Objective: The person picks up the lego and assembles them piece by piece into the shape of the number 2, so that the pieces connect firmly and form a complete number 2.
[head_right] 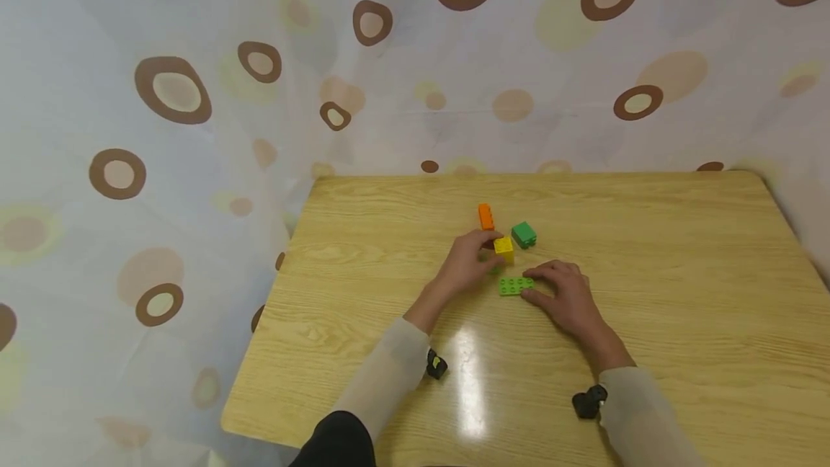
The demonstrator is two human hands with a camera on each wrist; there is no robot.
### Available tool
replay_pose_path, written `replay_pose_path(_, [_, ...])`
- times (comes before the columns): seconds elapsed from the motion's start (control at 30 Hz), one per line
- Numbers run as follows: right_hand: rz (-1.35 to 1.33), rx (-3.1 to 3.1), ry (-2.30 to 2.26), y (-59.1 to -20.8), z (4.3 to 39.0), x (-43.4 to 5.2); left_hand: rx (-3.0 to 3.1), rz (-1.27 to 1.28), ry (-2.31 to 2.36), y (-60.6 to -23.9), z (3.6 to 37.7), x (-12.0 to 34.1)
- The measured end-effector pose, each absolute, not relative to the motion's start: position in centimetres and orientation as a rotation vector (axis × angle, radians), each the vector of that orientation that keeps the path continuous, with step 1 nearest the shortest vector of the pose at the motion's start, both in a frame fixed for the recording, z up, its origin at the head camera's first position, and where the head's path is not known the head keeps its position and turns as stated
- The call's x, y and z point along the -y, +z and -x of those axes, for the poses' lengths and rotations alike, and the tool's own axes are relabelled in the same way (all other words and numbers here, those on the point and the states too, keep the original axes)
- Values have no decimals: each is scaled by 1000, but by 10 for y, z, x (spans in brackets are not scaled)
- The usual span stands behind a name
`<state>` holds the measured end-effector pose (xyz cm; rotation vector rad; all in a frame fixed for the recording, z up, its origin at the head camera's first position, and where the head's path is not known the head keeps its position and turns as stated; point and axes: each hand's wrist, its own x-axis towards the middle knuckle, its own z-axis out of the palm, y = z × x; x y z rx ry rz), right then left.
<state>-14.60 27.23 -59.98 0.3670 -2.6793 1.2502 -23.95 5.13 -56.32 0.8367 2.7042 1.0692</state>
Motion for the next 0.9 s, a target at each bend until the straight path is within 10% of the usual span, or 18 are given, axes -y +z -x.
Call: replay_pose_path(0.9, [-344, 2658, 1236, -609, 151, -276, -2576, -1039, 959, -561, 214, -43])
